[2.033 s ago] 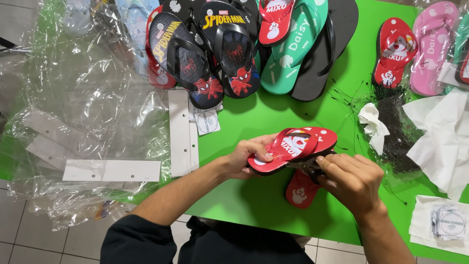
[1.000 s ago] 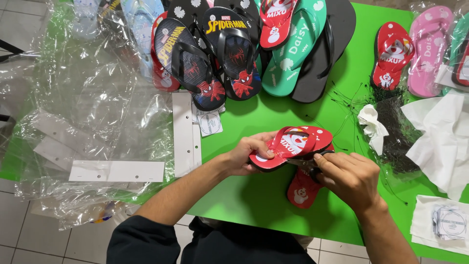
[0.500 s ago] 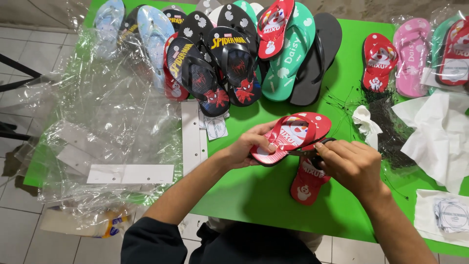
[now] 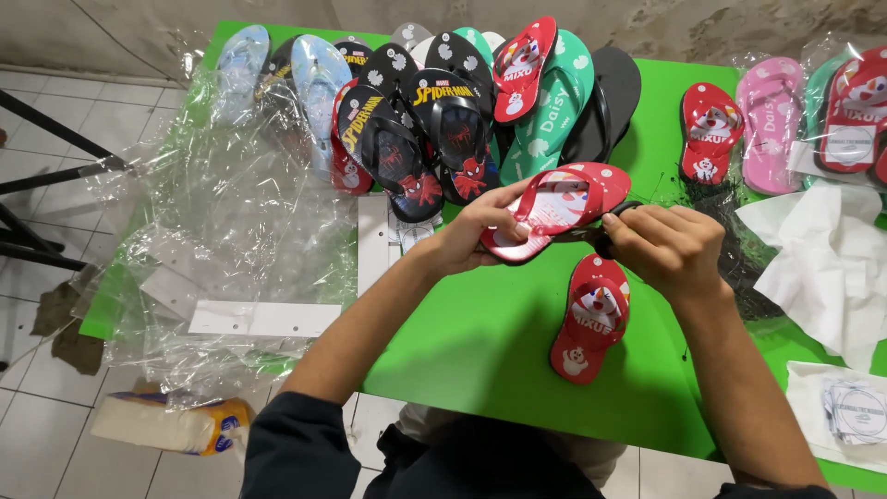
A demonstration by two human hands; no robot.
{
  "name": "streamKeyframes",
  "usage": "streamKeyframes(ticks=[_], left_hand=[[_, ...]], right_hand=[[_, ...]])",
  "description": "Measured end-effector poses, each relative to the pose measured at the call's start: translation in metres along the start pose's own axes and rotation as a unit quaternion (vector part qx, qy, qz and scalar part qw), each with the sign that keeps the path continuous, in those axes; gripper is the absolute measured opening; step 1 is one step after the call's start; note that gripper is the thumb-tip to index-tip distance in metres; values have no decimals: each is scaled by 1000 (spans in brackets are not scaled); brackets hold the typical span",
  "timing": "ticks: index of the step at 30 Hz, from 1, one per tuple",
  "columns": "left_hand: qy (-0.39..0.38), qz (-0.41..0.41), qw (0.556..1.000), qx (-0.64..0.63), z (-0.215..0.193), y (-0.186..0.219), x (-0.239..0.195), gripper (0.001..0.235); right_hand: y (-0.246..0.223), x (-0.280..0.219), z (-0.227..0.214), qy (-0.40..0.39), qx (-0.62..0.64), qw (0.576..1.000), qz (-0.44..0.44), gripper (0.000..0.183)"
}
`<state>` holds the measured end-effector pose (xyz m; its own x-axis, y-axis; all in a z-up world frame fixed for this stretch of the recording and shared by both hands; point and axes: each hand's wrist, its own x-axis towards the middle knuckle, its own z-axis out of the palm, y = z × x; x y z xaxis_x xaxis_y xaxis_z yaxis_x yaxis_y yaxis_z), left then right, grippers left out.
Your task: Trimming excess material from the edges of flip-flop sandals using scissors in a manufacturing setting.
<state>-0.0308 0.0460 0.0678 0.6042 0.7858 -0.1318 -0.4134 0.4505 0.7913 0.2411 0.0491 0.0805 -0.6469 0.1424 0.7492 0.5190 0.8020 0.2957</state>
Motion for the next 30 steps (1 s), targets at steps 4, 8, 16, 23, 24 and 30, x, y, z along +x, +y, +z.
streamKeyframes(ticks=[4, 8, 16, 23, 24, 30], left_hand=[[-43, 116, 990, -70, -24, -31, 32, 86], [-49, 147, 983, -98, -26, -48, 45, 89], [-65, 197, 972, -108, -54, -78, 58, 93], [5, 265, 964, 20, -71, -85, 59, 63], [23, 279, 958, 61, -79, -89, 63, 61], [33, 284, 957, 43, -73, -83, 65, 62]], right_hand=[[5, -44, 38, 37, -31, 999, 22, 3], [-1, -61, 47, 33, -49, 997, 58, 5], [-9, -74, 51, -10, -10, 994, 111, 11], [-20, -51, 50, 23, 128, 946, 296, 29], [-21, -47, 48, 30, 149, 926, 345, 33], [-24, -47, 52, 37, 294, 816, 495, 39]])
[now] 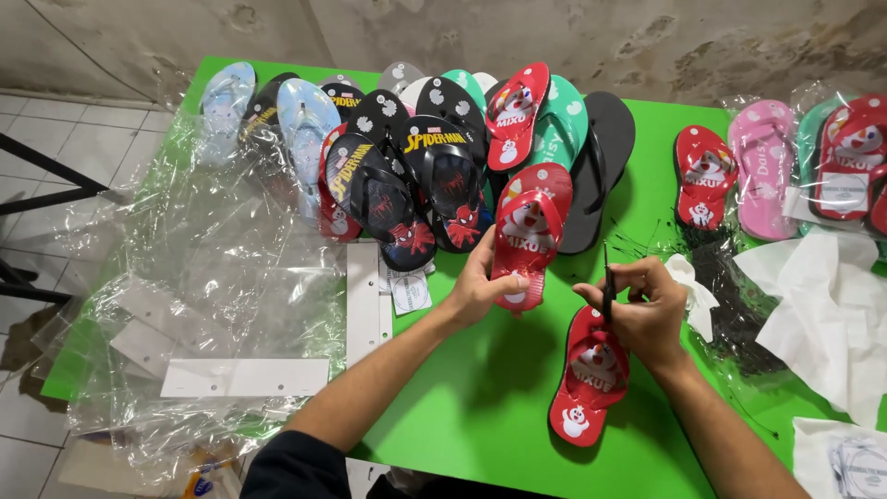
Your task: Trimming excess material from the edges of flip-flop sandals using scissors in a manufacturing setting.
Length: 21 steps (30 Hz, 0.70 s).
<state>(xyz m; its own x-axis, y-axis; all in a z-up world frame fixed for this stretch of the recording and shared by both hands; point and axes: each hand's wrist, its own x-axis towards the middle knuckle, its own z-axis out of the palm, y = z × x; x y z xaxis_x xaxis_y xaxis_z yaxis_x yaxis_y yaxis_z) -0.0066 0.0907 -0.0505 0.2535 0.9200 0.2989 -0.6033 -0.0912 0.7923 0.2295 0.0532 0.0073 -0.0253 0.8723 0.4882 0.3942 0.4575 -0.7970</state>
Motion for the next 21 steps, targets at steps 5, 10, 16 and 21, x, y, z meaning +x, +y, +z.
streamKeyframes(ticks=[5, 10, 16, 21], left_hand=[[-7, -39, 998, -42, 25, 26, -8, 61], [1, -49, 998, -39, 25, 13, -17, 63], [13, -83, 996, 22, 23, 11, -18, 67], [54, -89, 994, 42, 12, -29, -21, 52]], right_hand=[[18, -6, 7, -1, 62, 997, 47, 43], [5, -7, 12, -23, 90, 994, 52, 44], [-2, -8, 13, -87, 94, 991, 35, 40], [-22, -8, 13, -102, 62, 993, -9, 37]])
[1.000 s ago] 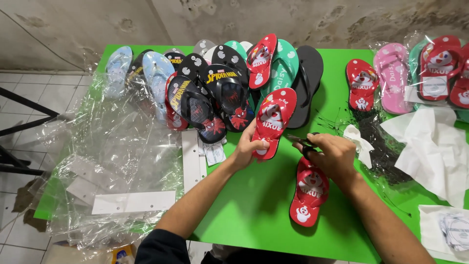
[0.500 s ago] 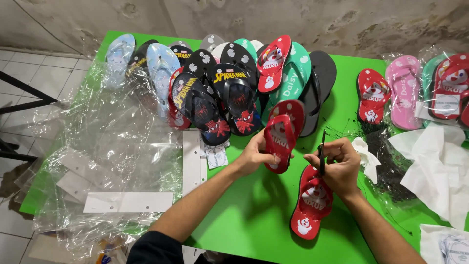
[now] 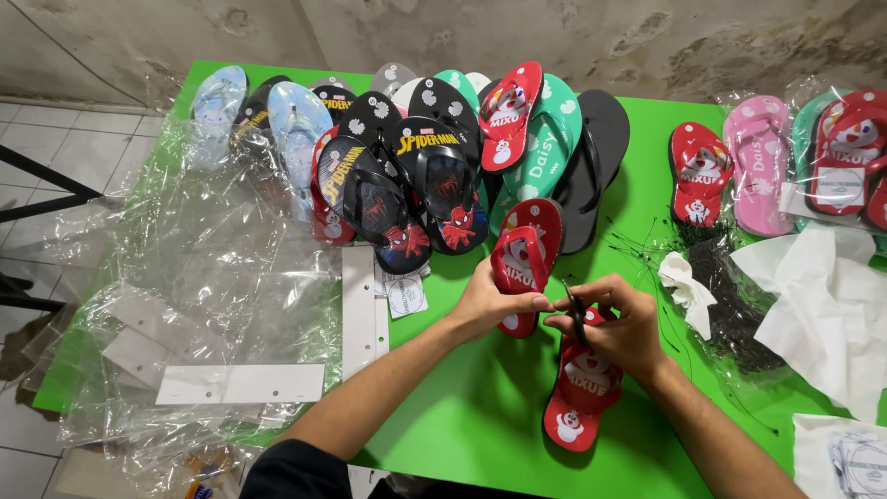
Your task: Trimming excess material from the edges of flip-flop sandals using scissors in a manufacturing setting.
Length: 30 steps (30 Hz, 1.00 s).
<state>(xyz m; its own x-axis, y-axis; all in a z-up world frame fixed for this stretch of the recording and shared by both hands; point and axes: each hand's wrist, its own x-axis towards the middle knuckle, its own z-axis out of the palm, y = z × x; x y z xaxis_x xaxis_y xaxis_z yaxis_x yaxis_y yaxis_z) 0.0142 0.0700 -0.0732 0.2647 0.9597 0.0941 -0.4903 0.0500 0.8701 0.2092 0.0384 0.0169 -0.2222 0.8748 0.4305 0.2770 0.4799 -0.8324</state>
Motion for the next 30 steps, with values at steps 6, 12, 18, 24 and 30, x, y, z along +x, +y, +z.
streamKeyframes(ticks=[6, 12, 18, 24, 30], left_hand=[[53, 13, 998, 27, 38, 72, -15, 41], [71, 10, 996, 48, 44, 83, -19, 36], [124, 56, 987, 81, 7, 17, -5, 16], [160, 71, 982, 69, 57, 88, -17, 10], [147, 110, 983, 14, 42, 65, -8, 16]], right_hand=[[8, -3, 1, -5, -32, 999, -24, 35], [12, -1, 1, -6, -28, 999, -43, 35], [10, 1, -1, -12, -44, 998, -36, 33], [8, 6, -5, -2, -28, 1000, 9, 34], [4, 6, -8, -25, -22, 999, 34, 34]])
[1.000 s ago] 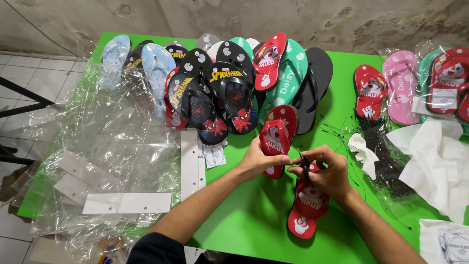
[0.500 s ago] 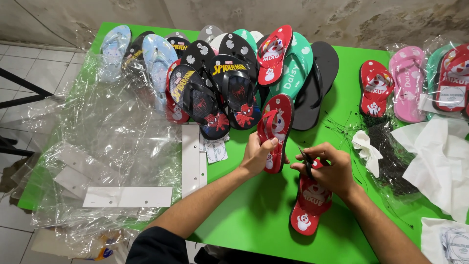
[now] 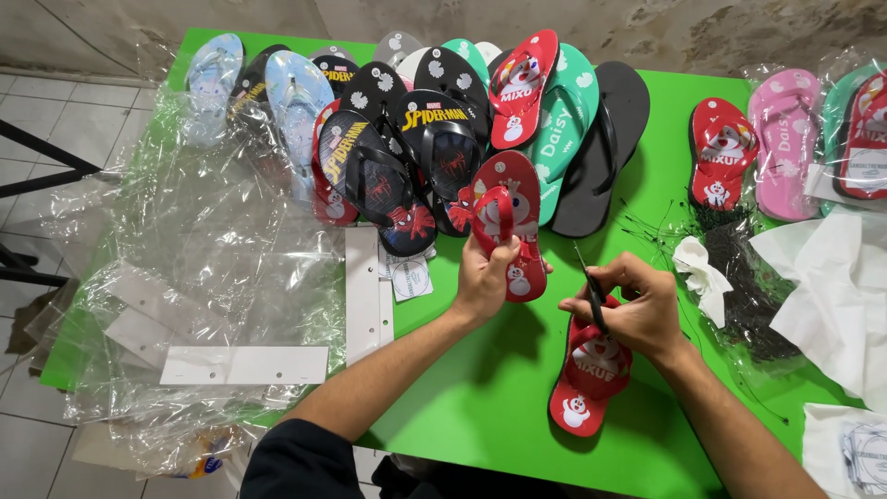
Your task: Trimming excess material from the edges of flip-flop sandals using scissors in a manufacturing setting.
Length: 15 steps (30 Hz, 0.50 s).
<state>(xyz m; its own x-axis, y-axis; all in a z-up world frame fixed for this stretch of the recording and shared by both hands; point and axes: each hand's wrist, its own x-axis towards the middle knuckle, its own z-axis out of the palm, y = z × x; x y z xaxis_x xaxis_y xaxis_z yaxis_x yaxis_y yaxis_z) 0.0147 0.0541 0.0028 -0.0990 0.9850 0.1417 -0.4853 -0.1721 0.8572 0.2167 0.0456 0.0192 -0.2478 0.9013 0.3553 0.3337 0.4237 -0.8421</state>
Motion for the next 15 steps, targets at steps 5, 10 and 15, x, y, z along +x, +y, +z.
streamKeyframes(ticks=[5, 10, 15], left_hand=[[48, 72, 993, 81, -34, -42, 8, 18], [84, 97, 986, 109, -35, -47, 4, 23], [9, 162, 981, 110, -48, -92, 6, 43]], right_hand=[[-3, -5, 4, -11, -22, 1000, 8, 35], [-12, -6, 5, -34, -78, 996, 29, 35], [-17, -8, 8, -1, -155, 988, 4, 37]])
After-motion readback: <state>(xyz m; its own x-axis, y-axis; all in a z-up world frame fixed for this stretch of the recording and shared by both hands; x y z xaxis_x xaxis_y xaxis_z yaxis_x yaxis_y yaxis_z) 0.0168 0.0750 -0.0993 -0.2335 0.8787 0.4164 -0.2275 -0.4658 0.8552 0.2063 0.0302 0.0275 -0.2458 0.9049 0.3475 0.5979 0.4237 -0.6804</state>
